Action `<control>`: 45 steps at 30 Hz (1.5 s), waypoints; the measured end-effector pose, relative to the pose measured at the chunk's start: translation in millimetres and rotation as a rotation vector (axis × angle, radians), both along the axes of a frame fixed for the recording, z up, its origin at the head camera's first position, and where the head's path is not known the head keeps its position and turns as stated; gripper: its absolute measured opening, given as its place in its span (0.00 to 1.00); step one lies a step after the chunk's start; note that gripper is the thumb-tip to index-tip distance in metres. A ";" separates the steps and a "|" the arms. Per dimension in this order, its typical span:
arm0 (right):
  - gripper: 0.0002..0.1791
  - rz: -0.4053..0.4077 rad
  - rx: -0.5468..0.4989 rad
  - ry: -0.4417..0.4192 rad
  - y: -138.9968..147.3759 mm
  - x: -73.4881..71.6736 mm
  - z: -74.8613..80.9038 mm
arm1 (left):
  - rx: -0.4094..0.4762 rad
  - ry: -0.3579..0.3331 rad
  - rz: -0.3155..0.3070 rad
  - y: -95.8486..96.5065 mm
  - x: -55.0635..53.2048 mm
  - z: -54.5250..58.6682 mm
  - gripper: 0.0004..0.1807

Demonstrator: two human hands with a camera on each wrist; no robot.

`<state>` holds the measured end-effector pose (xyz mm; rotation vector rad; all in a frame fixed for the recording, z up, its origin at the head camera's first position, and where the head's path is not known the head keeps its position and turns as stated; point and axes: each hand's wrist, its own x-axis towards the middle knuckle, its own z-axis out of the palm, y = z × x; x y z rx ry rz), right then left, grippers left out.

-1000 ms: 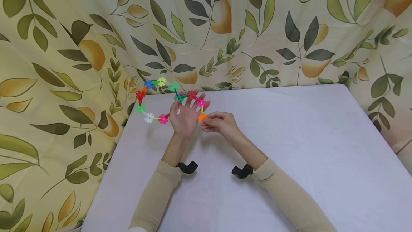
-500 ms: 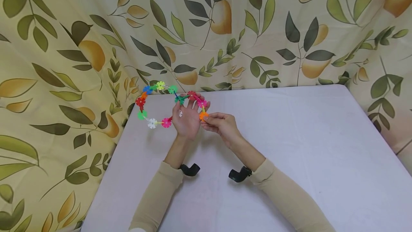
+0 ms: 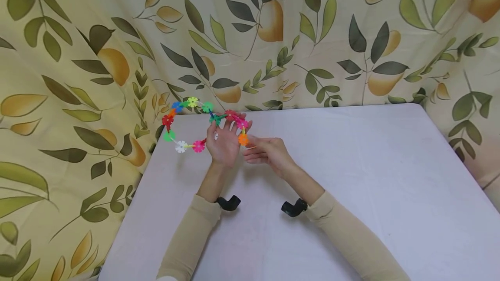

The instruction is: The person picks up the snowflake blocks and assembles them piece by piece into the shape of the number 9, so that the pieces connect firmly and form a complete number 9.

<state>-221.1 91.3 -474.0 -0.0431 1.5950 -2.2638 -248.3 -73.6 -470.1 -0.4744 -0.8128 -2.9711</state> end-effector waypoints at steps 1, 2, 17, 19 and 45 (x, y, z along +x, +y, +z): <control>0.31 -0.023 0.031 -0.009 0.5 -3.1 -0.9 | 0.000 -0.002 0.006 -1.6 -1.1 0.4 0.31; 0.33 -0.042 0.066 -0.017 1.4 -7.2 -2.2 | -0.001 -0.003 0.011 -3.2 -2.2 0.5 0.30; 0.25 0.071 1.099 0.328 -8.9 -68.5 -41.9 | -0.028 0.047 -0.021 -15.1 -8.2 -3.2 0.27; 0.24 0.085 1.163 0.379 -10.6 -70.9 -41.7 | -0.035 0.054 -0.046 -15.6 -7.7 -3.2 0.26; 0.13 -0.036 0.597 0.302 -10.5 -3.4 -18.7 | -0.041 0.049 -0.068 -21.3 -7.7 0.9 0.26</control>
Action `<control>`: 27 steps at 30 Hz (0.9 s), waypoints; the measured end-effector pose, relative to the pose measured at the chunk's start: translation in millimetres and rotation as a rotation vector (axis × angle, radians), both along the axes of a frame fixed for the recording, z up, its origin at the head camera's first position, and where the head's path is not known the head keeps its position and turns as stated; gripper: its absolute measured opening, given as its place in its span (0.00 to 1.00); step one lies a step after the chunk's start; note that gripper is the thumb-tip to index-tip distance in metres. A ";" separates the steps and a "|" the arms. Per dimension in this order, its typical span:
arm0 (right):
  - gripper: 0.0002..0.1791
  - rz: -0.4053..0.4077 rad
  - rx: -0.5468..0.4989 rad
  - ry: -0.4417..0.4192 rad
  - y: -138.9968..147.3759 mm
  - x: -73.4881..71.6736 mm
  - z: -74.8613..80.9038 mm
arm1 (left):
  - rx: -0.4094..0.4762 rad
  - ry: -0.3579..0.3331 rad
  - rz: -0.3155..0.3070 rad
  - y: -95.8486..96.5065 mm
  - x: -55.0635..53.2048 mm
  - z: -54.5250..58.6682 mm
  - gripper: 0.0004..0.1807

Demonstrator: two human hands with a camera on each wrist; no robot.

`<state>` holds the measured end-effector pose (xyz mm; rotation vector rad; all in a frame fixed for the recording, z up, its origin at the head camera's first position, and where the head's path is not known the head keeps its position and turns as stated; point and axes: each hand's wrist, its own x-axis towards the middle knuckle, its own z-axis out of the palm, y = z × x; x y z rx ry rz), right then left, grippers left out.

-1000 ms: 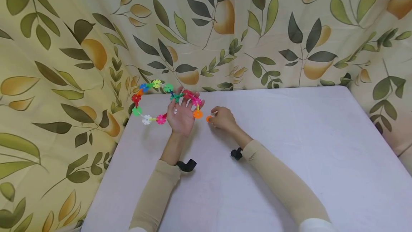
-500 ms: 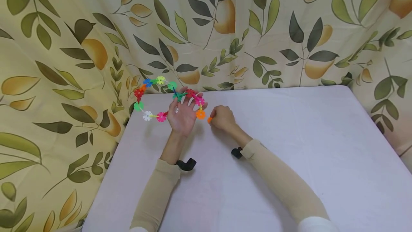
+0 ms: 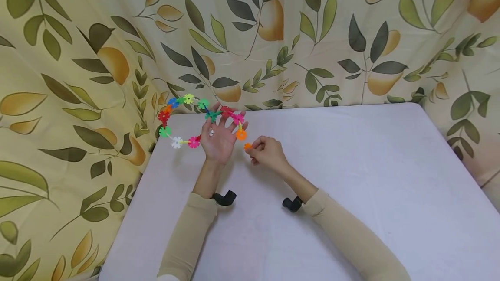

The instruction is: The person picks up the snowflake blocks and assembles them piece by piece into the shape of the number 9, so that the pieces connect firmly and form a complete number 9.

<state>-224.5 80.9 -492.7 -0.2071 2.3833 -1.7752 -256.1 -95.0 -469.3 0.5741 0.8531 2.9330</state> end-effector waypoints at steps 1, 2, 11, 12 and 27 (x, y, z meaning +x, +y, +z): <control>0.12 -0.003 -0.031 0.011 -1.4 3.5 1.7 | 0.001 -0.001 0.001 -0.3 -0.3 -0.5 0.26; 0.12 -0.007 -0.059 0.022 -2.8 6.8 3.3 | 0.003 -0.003 0.000 -0.6 -0.6 -1.0 0.27; 0.11 -0.024 -0.250 0.130 -16.6 24.1 18.0 | -0.016 -0.012 -0.003 1.3 -0.5 -4.4 0.28; 0.11 -0.029 -0.254 0.145 -17.5 24.8 18.5 | -0.015 -0.014 -0.007 2.0 -0.3 -4.9 0.28; 0.11 -0.128 -0.233 0.325 -24.6 23.6 13.7 | -0.067 0.001 0.016 15.7 3.0 -8.2 0.30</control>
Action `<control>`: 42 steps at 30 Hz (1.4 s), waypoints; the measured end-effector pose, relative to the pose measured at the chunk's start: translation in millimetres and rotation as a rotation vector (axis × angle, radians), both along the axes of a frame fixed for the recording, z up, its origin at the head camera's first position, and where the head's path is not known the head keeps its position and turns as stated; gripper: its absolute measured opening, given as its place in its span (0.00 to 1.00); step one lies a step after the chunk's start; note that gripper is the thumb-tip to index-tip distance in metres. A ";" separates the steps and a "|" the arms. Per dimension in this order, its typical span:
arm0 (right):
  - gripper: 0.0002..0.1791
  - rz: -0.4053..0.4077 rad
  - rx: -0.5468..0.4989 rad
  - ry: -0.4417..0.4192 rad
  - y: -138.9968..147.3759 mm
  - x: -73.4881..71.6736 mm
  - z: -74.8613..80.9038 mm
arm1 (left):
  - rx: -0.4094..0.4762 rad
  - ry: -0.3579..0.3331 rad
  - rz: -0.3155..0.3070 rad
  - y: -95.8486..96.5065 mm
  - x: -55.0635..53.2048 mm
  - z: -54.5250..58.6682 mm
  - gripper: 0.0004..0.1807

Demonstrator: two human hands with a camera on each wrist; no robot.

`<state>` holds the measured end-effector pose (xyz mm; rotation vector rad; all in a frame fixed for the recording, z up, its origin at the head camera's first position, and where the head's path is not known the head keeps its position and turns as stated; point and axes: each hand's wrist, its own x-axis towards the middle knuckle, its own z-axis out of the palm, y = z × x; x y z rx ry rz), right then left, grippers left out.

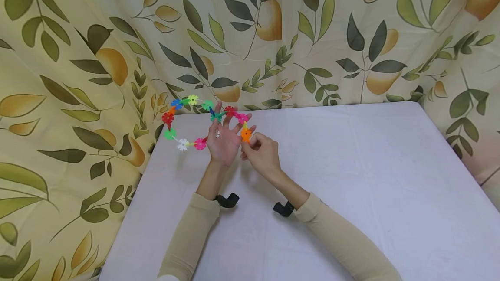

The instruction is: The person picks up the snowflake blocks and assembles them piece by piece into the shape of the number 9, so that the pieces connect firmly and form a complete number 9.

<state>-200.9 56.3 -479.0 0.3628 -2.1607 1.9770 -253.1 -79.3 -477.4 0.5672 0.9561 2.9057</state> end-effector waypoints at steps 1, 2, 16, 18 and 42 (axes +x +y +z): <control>0.12 -0.001 -0.001 -0.004 0.0 -0.1 0.1 | -0.001 0.004 0.000 0.7 0.2 0.0 0.30; 0.12 -0.001 -0.004 -0.007 0.0 -0.5 -0.1 | -0.001 0.008 0.001 1.1 0.6 -0.2 0.30; 0.12 0.013 0.019 -0.025 2.4 -2.3 -0.2 | -0.003 0.046 0.004 6.3 2.1 -3.3 0.30; 0.13 0.013 0.026 -0.030 2.6 -2.4 -0.1 | -0.004 0.047 0.001 7.2 2.4 -3.3 0.30; 0.20 -0.240 0.092 0.079 -6.9 -3.3 -1.0 | -0.007 0.087 0.116 22.8 12.5 -0.5 0.29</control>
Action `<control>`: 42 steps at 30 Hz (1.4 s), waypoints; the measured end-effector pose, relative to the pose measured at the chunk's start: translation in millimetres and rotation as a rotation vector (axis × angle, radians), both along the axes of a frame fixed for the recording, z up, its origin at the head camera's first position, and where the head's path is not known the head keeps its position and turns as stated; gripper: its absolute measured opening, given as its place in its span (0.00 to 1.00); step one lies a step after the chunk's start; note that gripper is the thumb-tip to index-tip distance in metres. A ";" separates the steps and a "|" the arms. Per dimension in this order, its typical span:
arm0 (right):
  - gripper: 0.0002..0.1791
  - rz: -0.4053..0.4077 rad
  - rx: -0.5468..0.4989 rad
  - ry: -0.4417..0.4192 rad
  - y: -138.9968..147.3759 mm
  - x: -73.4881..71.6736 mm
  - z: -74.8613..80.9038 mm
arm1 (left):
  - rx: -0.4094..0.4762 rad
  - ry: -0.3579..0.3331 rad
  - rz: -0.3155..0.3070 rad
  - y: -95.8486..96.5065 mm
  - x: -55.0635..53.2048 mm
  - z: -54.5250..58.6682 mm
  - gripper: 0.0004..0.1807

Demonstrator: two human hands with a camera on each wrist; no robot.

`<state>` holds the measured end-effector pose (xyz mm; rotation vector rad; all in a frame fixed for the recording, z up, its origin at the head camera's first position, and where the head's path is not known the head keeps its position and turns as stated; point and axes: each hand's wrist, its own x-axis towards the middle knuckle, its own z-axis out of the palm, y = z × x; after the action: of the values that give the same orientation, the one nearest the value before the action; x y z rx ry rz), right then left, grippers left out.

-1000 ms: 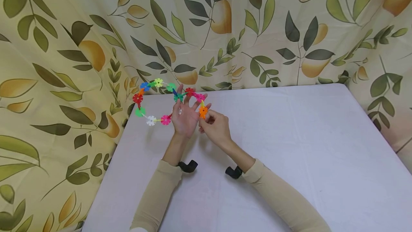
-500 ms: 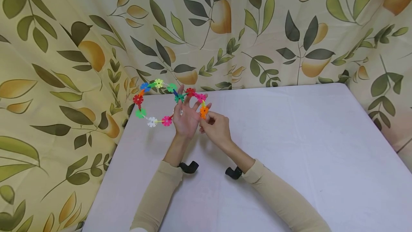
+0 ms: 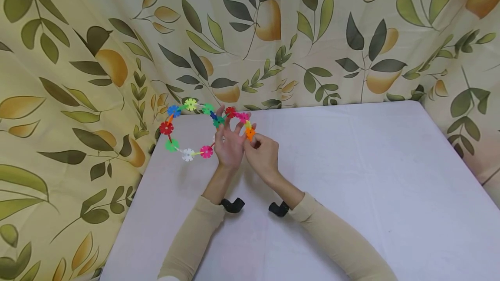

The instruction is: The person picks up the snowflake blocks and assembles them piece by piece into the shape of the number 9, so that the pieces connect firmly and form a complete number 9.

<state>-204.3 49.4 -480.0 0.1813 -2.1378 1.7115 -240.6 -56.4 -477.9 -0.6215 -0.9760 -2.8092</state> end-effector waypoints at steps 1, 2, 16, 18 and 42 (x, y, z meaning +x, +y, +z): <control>0.20 -0.016 0.014 0.006 -0.1 -0.3 0.6 | -0.005 0.007 0.004 0.7 0.3 -0.2 0.29; 0.21 -0.026 0.022 0.011 -0.2 -0.5 1.0 | -0.008 0.007 0.012 1.1 0.4 -0.2 0.29; 0.21 -0.013 -0.019 -0.004 -2.7 -2.9 3.4 | -0.008 -0.048 0.037 3.0 1.4 3.6 0.28; 0.21 -0.010 -0.018 -0.014 -2.4 -2.7 3.4 | -0.013 -0.063 0.032 2.6 1.4 3.9 0.27; 0.17 0.175 0.028 -0.011 22.7 5.2 9.1 | -0.193 -0.019 -0.216 -30.2 -15.6 -0.5 0.24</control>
<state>-199.1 72.1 -470.9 0.3775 -2.2113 1.7811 -256.2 -86.6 -478.5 -0.7658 -1.2673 -2.9306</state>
